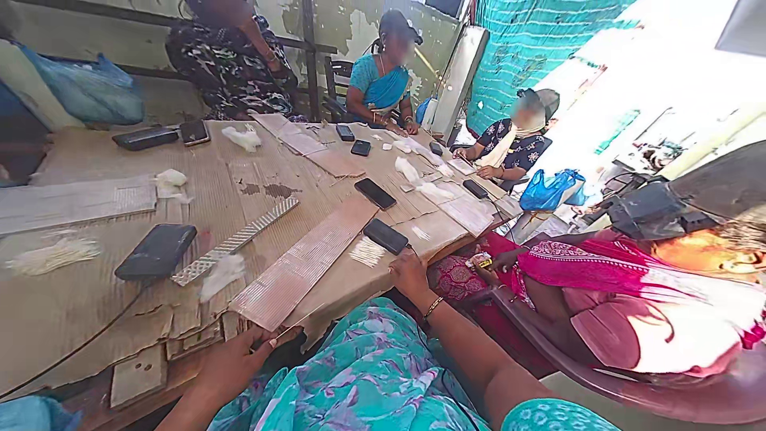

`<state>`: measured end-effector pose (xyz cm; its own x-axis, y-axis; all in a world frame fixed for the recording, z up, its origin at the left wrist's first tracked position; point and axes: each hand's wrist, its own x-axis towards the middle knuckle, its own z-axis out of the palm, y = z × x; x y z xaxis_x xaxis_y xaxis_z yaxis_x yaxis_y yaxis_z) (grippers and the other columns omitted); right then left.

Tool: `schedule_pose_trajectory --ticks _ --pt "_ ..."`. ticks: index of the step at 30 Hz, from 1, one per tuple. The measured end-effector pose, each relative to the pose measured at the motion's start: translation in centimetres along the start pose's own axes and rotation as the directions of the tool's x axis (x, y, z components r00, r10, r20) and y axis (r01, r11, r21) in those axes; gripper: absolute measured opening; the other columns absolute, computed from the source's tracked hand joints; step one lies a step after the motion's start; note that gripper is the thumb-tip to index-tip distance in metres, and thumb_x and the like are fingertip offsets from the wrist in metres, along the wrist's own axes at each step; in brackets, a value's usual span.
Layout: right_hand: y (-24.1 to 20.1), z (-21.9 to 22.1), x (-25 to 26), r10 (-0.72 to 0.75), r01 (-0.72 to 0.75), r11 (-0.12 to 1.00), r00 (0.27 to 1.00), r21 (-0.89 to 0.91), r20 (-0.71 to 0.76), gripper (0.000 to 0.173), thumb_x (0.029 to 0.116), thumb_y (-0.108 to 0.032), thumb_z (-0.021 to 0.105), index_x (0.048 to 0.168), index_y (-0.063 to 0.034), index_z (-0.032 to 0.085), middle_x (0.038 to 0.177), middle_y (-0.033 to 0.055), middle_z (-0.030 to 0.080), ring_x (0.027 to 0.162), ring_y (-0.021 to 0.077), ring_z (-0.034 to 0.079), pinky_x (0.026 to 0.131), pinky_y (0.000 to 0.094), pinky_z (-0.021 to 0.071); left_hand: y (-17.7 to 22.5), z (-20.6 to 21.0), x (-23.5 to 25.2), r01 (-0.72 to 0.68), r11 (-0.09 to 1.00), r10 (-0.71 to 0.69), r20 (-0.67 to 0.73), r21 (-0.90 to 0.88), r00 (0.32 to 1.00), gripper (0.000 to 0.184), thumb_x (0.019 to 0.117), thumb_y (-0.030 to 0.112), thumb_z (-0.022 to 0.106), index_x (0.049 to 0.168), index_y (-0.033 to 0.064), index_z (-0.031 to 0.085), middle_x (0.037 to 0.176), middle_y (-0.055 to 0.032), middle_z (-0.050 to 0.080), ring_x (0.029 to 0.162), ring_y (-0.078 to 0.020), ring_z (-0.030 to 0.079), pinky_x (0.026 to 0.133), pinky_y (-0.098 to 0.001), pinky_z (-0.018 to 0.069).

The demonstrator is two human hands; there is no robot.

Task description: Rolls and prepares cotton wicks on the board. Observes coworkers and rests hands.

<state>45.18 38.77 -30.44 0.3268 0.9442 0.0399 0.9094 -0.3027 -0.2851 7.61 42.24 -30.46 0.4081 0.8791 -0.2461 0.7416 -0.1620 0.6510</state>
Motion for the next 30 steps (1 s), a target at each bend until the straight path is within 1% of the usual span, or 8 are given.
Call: schedule_pose_trajectory --ticks 2,5,8,13,18,21,26,30 --pt "-0.1 0.0 -0.1 -0.015 0.017 0.999 0.999 -0.051 0.036 0.03 0.103 -0.023 0.051 0.121 -0.0163 0.074 0.131 0.0079 0.066 0.132 0.0299 0.052 0.109 0.0582 0.032 0.1 0.1 -0.1 0.008 0.996 -0.008 -0.004 0.084 1.0 0.022 0.1055 0.016 0.059 0.116 -0.0004 0.07 0.105 -0.0253 0.07 0.102 -0.042 0.067 0.092 -0.0639 0.0484" --pt "0.0 0.1 -0.1 -0.024 0.029 0.996 0.998 -0.082 0.065 0.031 0.1037 -0.021 0.05 0.12 -0.0153 0.075 0.13 0.0079 0.067 0.132 0.0299 0.052 0.11 0.0584 0.0302 0.0 0.2 -0.5 0.009 0.991 -0.007 -0.014 0.136 1.0 0.022 0.1054 0.014 0.058 0.117 -0.001 0.069 0.108 -0.0266 0.07 0.106 -0.0437 0.066 0.095 -0.0644 0.0476" --pt "0.3 0.8 0.0 -0.024 0.027 0.997 0.999 -0.066 0.043 0.03 0.1033 -0.021 0.05 0.119 -0.0155 0.075 0.126 0.0071 0.069 0.129 0.029 0.055 0.11 0.0578 0.031 -0.2 0.3 -0.6 0.036 0.987 -0.036 -0.004 0.159 0.999 0.026 0.1065 0.018 0.057 0.121 -0.0012 0.068 0.114 -0.0276 0.069 0.112 -0.0448 0.065 0.099 -0.0646 0.0464" --pt "0.5 1.8 -0.2 -0.024 0.024 1.0 1.0 -0.009 -0.003 0.031 0.104 -0.02 0.049 0.12 -0.0119 0.074 0.127 0.0081 0.069 0.125 0.0277 0.058 0.111 0.0567 0.0318 -0.6 0.4 -0.7 0.044 0.984 -0.044 -0.004 0.174 0.999 0.026 0.1066 0.018 0.057 0.12 -0.0009 0.069 0.114 -0.027 0.069 0.112 -0.0447 0.065 0.099 -0.0649 0.0461" --pt "0.6 2.0 -0.4 -0.01 0.012 0.999 0.999 0.049 -0.038 0.031 0.1034 -0.019 0.05 0.12 -0.0113 0.074 0.129 0.0083 0.069 0.126 0.0265 0.059 0.113 0.0555 0.0322 -0.5 0.5 -0.7 0.046 0.983 -0.047 -0.001 0.176 0.999 0.026 0.1069 0.019 0.057 0.12 -0.0003 0.069 0.115 -0.027 0.069 0.113 -0.0442 0.065 0.099 -0.0649 0.046" --pt "0.5 1.9 -0.5 -0.003 0.005 0.998 1.0 0.057 -0.027 0.031 0.1035 -0.019 0.05 0.121 -0.0116 0.074 0.131 0.0076 0.068 0.127 0.0258 0.058 0.113 0.0544 0.0319 -0.4 0.4 -0.9 0.044 0.986 -0.043 -0.01 0.163 0.999 0.025 0.1069 0.017 0.056 0.12 -0.0007 0.069 0.114 -0.0269 0.069 0.112 -0.0438 0.065 0.099 -0.0642 0.0463" --pt "0.9 2.4 -0.3 -0.02 0.022 0.998 0.999 0.057 -0.036 0.031 0.1021 -0.016 0.05 0.122 -0.0112 0.074 0.13 0.0088 0.068 0.125 0.0259 0.06 0.11 0.0512 0.0383 -0.7 0.3 -0.8 0.052 0.98 -0.052 -0.007 0.19 0.999 0.027 0.1068 0.02 0.057 0.122 0.0003 0.068 0.116 -0.0256 0.07 0.113 -0.0441 0.065 0.099 -0.0646 0.046" --pt "1.1 2.5 -0.4 -0.032 0.036 0.996 0.998 0.077 -0.045 0.031 0.1014 -0.013 0.05 0.121 -0.0088 0.073 0.131 0.0101 0.068 0.125 0.0261 0.061 0.109 0.0495 0.042 -0.5 0.2 -1.0 0.043 0.982 -0.043 -0.007 0.185 0.999 0.028 0.1069 0.018 0.056 0.124 0.0 0.068 0.117 -0.0265 0.069 0.114 -0.0445 0.065 0.1 -0.0645 0.046"
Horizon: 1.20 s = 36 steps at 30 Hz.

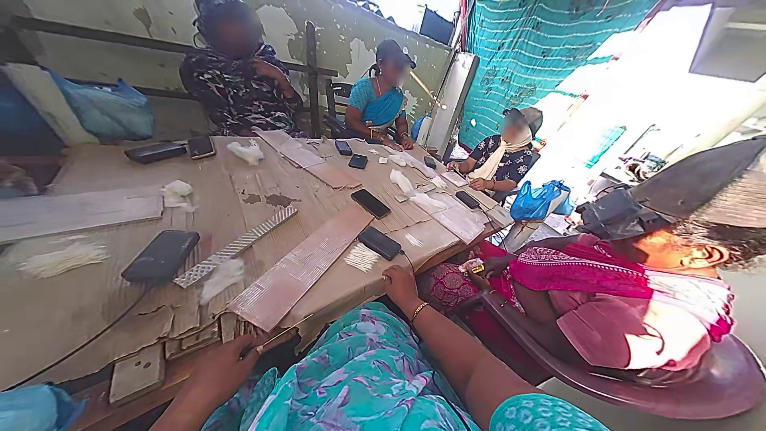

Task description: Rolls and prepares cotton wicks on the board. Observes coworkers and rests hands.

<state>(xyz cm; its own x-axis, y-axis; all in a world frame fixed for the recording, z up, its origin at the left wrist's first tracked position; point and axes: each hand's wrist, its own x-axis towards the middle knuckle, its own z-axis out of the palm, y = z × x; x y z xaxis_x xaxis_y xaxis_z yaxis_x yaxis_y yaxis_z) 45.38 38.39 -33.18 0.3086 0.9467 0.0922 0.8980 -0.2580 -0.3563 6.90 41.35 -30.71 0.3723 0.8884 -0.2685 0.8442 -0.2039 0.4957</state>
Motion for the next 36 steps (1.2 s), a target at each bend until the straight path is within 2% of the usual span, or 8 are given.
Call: schedule_pose_trajectory --ticks 13,20,25,28,30,32,34,36 --pt "0.1 0.1 -0.1 0.002 -0.002 0.999 1.0 0.042 0.009 0.033 0.101 -0.009 0.048 0.125 -0.0079 0.072 0.136 0.0115 0.064 0.128 0.0262 0.06 0.106 0.0477 0.0469 0.4 0.1 -0.3 0.007 1.0 -0.007 0.008 0.01 1.0 0.027 0.1071 0.02 0.056 0.122 0.0007 0.068 0.116 -0.0256 0.069 0.114 -0.0439 0.065 0.1 -0.0643 0.0459" --pt "0.2 -0.1 0.0 0.007 -0.005 0.998 1.0 0.055 -0.027 0.032 0.0999 -0.008 0.05 0.122 -0.0064 0.073 0.133 0.0125 0.066 0.125 0.0259 0.062 0.105 0.0449 0.0486 1.0 0.0 -0.4 0.015 1.0 -0.016 0.027 0.012 1.0 0.03 0.108 0.021 0.054 0.125 -0.0001 0.067 0.12 -0.0268 0.068 0.118 -0.0444 0.063 0.103 -0.0636 0.0446" --pt "-0.4 -0.2 -0.1 -0.029 0.029 0.999 0.999 0.022 -0.021 0.029 0.1017 -0.009 0.052 0.12 -0.0029 0.074 0.129 0.0172 0.068 0.125 0.0303 0.062 0.108 0.0454 0.0468 1.1 -0.4 -1.3 0.041 0.998 -0.037 0.066 -0.052 0.997 0.032 0.1094 0.023 0.049 0.126 0.0002 0.066 0.125 -0.024 0.065 0.121 -0.0396 0.061 0.106 -0.0588 0.0442" --pt "-0.6 -0.3 -0.2 -0.08 0.079 0.997 0.997 -0.013 -0.024 0.027 0.1013 -0.008 0.054 0.118 0.0001 0.073 0.126 0.0204 0.068 0.121 0.034 0.064 0.106 0.0497 0.0478 0.9 -0.6 -2.3 0.049 0.975 -0.046 0.022 -0.216 0.999 0.032 0.1095 0.023 0.049 0.124 0.0005 0.066 0.121 -0.0221 0.066 0.116 -0.0357 0.063 0.103 -0.056 0.0465" --pt "-1.1 -1.5 -0.1 -0.065 0.067 0.995 0.997 -0.071 0.032 0.027 0.1022 -0.01 0.054 0.118 -0.0006 0.073 0.126 0.0209 0.068 0.12 0.0359 0.064 0.104 0.0536 0.0481 1.2 -0.6 -3.5 0.067 0.895 -0.086 -0.023 -0.442 0.996 0.029 0.1092 0.023 0.051 0.123 0.002 0.066 0.115 -0.0176 0.068 0.106 -0.0273 0.065 0.098 -0.0483 0.0494" --pt "-2.1 -3.0 0.7 -0.024 0.028 0.99 0.999 -0.136 0.029 0.029 0.103 -0.016 0.053 0.118 -0.0023 0.074 0.122 0.0216 0.07 0.117 0.0394 0.065 0.101 0.0592 0.0475 1.4 -0.5 -4.4 0.08 0.744 -0.164 -0.065 -0.663 0.984 0.026 0.1084 0.021 0.054 0.121 0.0017 0.066 0.105 -0.012 0.068 0.088 -0.0163 0.065 0.084 -0.0357 0.0538" --pt "-3.1 -4.3 2.0 -0.098 0.084 0.99 0.987 -0.11 -0.126 0.029 0.1023 -0.017 0.054 0.113 0.0009 0.075 0.117 0.0258 0.071 0.116 0.0457 0.064 0.102 0.0632 0.0447 1.6 -0.6 -4.7 0.06 0.52 -0.268 -0.097 -0.852 0.958 0.021 0.108 0.016 0.054 0.117 -0.001 0.064 0.097 -0.0086 0.065 0.075 -0.0102 0.062 0.072 -0.0262 0.0533" --pt "-5.2 -5.0 3.9 -0.213 0.206 0.977 0.942 -0.053 -0.259 0.028 0.1001 -0.017 0.057 0.108 0.0022 0.076 0.11 0.0265 0.072 0.111 0.0463 0.065 0.1 0.0624 0.045 1.6 -0.8 -4.3 0.007 0.289 -0.371 -0.105 -0.957 0.923 0.017 0.1091 0.014 0.051 0.11 -0.0004 0.06 0.088 -0.0058 0.063 0.067 -0.0078 0.059 0.064 -0.0211 0.0515"
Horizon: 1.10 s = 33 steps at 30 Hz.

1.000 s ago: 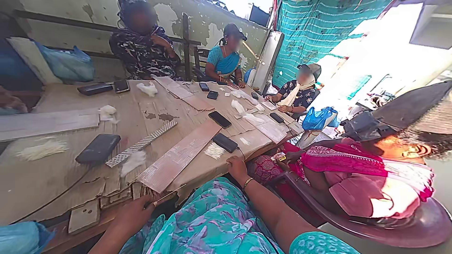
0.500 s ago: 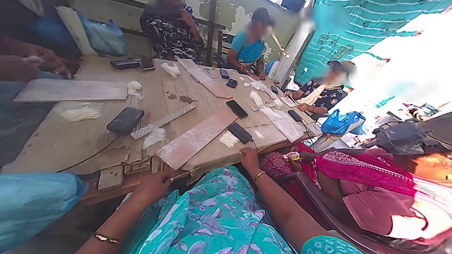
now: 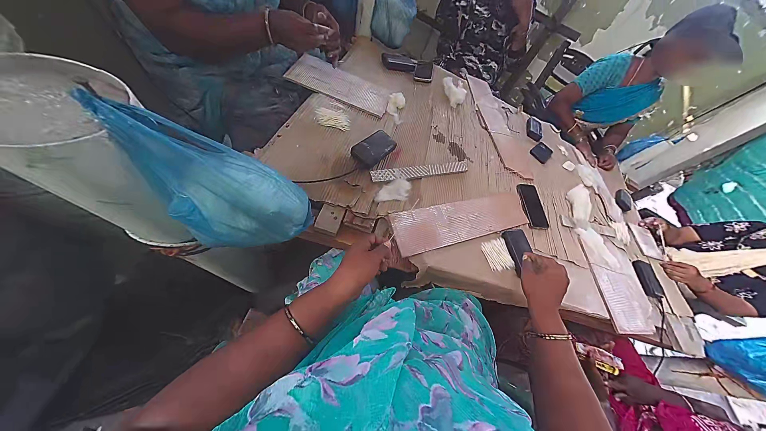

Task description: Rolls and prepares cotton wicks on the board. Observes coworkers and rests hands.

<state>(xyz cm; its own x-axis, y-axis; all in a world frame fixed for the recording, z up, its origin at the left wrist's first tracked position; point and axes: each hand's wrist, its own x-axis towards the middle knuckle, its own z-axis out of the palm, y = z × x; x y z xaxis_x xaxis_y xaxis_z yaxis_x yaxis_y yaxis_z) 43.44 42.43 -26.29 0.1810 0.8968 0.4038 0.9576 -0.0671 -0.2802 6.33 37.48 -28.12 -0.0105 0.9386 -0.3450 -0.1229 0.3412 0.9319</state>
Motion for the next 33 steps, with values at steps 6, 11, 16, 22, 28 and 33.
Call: schedule_pose_trajectory --ticks 6,11,16,22,28,33 --pt "-9.9 3.7 4.9 -0.435 0.422 0.892 0.899 0.163 0.052 0.018 0.0965 -0.009 0.063 0.105 -0.0015 0.078 0.111 0.019 0.074 0.11 0.042 0.065 0.097 0.0591 0.0473 0.0 -0.7 1.8 0.016 0.943 -0.093 -0.218 -0.332 0.971 0.012 0.1099 0.014 0.048 0.109 0.0047 0.056 0.088 -0.0034 0.06 0.061 -0.0064 0.051 0.055 -0.0193 0.0421" --pt "-17.5 9.6 6.0 -0.662 0.626 0.748 0.731 0.22 0.168 0.018 0.0924 -0.009 0.071 0.109 -0.0058 0.078 0.119 0.0181 0.071 0.115 0.0421 0.062 0.096 0.0584 0.0487 0.6 -1.3 1.9 -0.012 0.941 -0.071 -0.234 -0.338 0.97 0.011 0.1091 0.013 0.05 0.108 0.005 0.057 0.089 -0.003 0.062 0.065 -0.0059 0.052 0.058 -0.0191 0.0426" --pt "-21.5 13.8 7.1 -0.629 0.584 0.777 0.733 0.234 0.26 0.028 0.0889 -0.017 0.079 0.114 -0.0061 0.076 0.119 0.0199 0.069 0.117 0.0435 0.059 0.093 0.0608 0.0482 1.0 -1.4 1.6 -0.01 0.931 -0.063 -0.188 -0.365 0.98 0.01 0.1086 0.011 0.05 0.104 0.0044 0.057 0.085 -0.0024 0.059 0.064 -0.0058 0.051 0.059 -0.0179 0.0422" --pt "-22.5 16.3 8.2 -0.607 0.565 0.794 0.722 0.224 0.331 0.021 0.0916 -0.015 0.076 0.111 -0.005 0.077 0.112 0.0193 0.072 0.112 0.0426 0.063 0.096 0.0586 0.048 1.4 -1.5 1.6 0.019 0.924 -0.085 -0.157 -0.382 0.984 0.011 0.1083 0.01 0.05 0.101 0.0049 0.057 0.087 -0.0024 0.059 0.066 -0.0061 0.052 0.061 -0.0179 0.0417" --pt "-22.6 16.6 8.4 -0.674 0.617 0.737 0.647 0.274 0.356 0.019 0.0955 -0.001 0.064 0.106 -0.0053 0.079 0.103 0.017 0.075 0.106 0.0401 0.066 0.096 0.0555 0.0491 1.2 -1.1 1.7 0.042 0.932 -0.093 -0.126 -0.359 0.988 0.012 0.1074 0.009 0.052 0.098 0.0045 0.058 0.085 -0.0021 0.058 0.065 -0.0052 0.05 0.059 -0.0172 0.0405" --pt "-23.3 16.2 8.9 -0.654 0.673 0.723 0.593 0.157 0.47 0.032 0.0923 0.002 0.059 0.113 -0.0117 0.079 0.108 0.0178 0.073 0.112 0.0415 0.063 0.097 0.0584 0.0481 1.0 -1.2 1.9 0.036 0.934 -0.084 -0.12 -0.356 0.989 0.011 0.1071 0.009 0.053 0.099 0.0046 0.059 0.085 -0.0017 0.06 0.064 -0.0054 0.05 0.059 -0.0177 0.04"
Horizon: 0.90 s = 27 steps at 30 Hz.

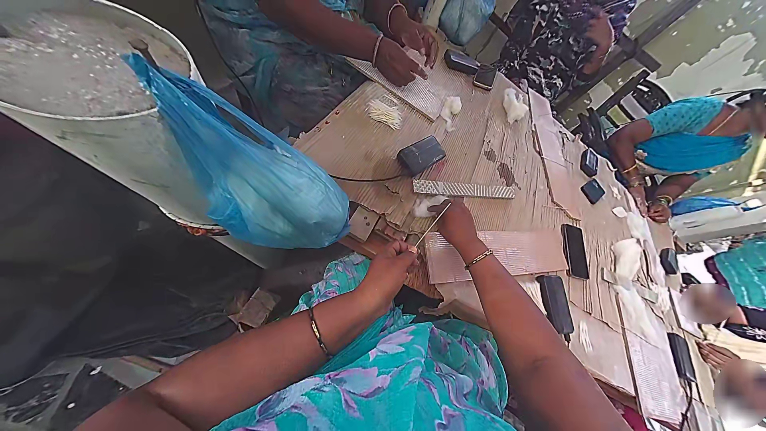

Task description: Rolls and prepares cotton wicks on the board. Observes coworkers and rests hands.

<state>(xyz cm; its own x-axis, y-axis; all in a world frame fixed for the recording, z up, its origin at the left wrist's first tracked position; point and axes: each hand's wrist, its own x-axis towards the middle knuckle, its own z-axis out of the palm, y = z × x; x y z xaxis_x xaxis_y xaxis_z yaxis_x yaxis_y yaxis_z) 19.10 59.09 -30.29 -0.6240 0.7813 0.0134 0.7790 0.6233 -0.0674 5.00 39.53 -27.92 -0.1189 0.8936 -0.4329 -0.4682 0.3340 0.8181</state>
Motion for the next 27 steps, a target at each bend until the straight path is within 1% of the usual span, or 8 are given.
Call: schedule_pose_trajectory --ticks 4,6,10,13,15,19,23,27 --pt "-0.3 -0.7 0.2 0.044 -0.036 0.995 0.995 -0.09 0.094 0.034 0.0878 -0.002 0.067 0.115 -0.0166 0.079 0.115 0.0194 0.069 0.12 0.0427 0.059 0.093 0.0635 0.0469 -0.1 0.0 0.0 -0.017 1.0 0.016 0.009 0.019 1.0 0.011 0.1066 0.008 0.053 0.098 0.0049 0.06 0.083 -0.0012 0.06 0.064 -0.0051 0.05 0.059 -0.0173 0.0396" --pt "-0.6 -1.4 -0.2 0.052 -0.035 0.991 0.989 -0.126 0.139 0.035 0.0877 -0.003 0.07 0.118 -0.0176 0.078 0.116 0.0198 0.069 0.119 0.0434 0.059 0.089 0.0646 0.047 -0.1 0.0 -0.1 -0.024 0.999 0.024 0.014 0.025 1.0 0.012 0.1064 0.008 0.054 0.097 0.0049 0.06 0.082 -0.0011 0.06 0.063 -0.0049 0.05 0.059 -0.0172 0.0396" --pt "-0.2 -1.6 -0.6 0.085 -0.079 0.996 0.977 -0.04 0.196 0.041 0.0924 -0.001 0.063 0.13 -0.0168 0.072 0.123 0.0195 0.068 0.123 0.0442 0.058 0.095 0.0655 0.0463 -0.1 0.1 -0.3 -0.021 0.999 0.02 0.038 0.031 0.999 0.012 0.1066 0.009 0.054 0.096 0.0052 0.059 0.081 -0.0004 0.059 0.063 -0.0048 0.05 0.059 -0.0171 0.0405" --pt "0.5 -1.1 -0.8 0.048 -0.054 0.997 0.992 0.048 0.117 0.029 0.0937 0.0 0.064 0.121 -0.0078 0.07 0.116 0.0194 0.071 0.116 0.0437 0.062 0.096 0.0614 0.0486 -0.1 0.1 -0.5 -0.04 0.998 0.037 0.063 0.041 0.997 0.012 0.1065 0.008 0.054 0.096 0.0053 0.059 0.082 -0.0003 0.059 0.064 -0.0048 0.05 0.06 -0.0175 0.0412" --pt "0.9 -0.7 -1.0 0.009 -0.014 0.998 0.996 0.058 0.083 0.022 0.0955 -0.001 0.062 0.115 -0.0059 0.072 0.11 0.0199 0.071 0.111 0.0428 0.063 0.095 0.0596 0.0495 -0.2 0.0 -0.6 -0.044 0.998 0.04 0.075 0.05 0.996 0.011 0.1062 0.008 0.054 0.097 0.0048 0.059 0.083 -0.0007 0.058 0.063 -0.005 0.049 0.059 -0.0178 0.0402" --pt "0.9 -0.6 -1.4 -0.046 0.046 0.999 0.997 0.011 0.065 0.031 0.095 0.001 0.059 0.117 -0.0139 0.076 0.106 0.0208 0.07 0.108 0.044 0.063 0.087 0.0623 0.0496 -0.2 0.1 -0.5 -0.051 0.997 0.047 0.081 0.049 0.996 0.011 0.1057 0.007 0.055 0.097 0.0044 0.06 0.082 -0.0007 0.058 0.063 -0.0051 0.049 0.058 -0.0177 0.0398" --pt "0.1 -1.2 -0.6 0.022 -0.015 0.999 0.986 -0.044 0.165 0.04 0.0899 0.001 0.064 0.122 -0.0196 0.075 0.111 0.0201 0.07 0.115 0.0439 0.061 0.089 0.0637 0.0484 -0.1 0.0 -0.6 -0.034 0.998 0.03 0.09 0.044 0.995 0.01 0.1055 0.007 0.055 0.098 0.0047 0.06 0.083 -0.0006 0.059 0.063 -0.005 0.049 0.059 -0.0179 0.0404" --pt "-1.1 -2.9 -0.5 0.089 -0.058 0.991 0.96 -0.123 0.265 0.044 0.0896 -0.002 0.066 0.126 -0.0256 0.074 0.118 0.0201 0.069 0.12 0.0457 0.058 0.088 0.067 0.0458 -0.2 0.0 -0.5 -0.04 0.998 0.034 0.101 0.052 0.994 0.009 0.1053 0.007 0.055 0.098 0.0048 0.06 0.083 -0.0003 0.058 0.064 -0.005 0.05 0.06 -0.018 0.0414"
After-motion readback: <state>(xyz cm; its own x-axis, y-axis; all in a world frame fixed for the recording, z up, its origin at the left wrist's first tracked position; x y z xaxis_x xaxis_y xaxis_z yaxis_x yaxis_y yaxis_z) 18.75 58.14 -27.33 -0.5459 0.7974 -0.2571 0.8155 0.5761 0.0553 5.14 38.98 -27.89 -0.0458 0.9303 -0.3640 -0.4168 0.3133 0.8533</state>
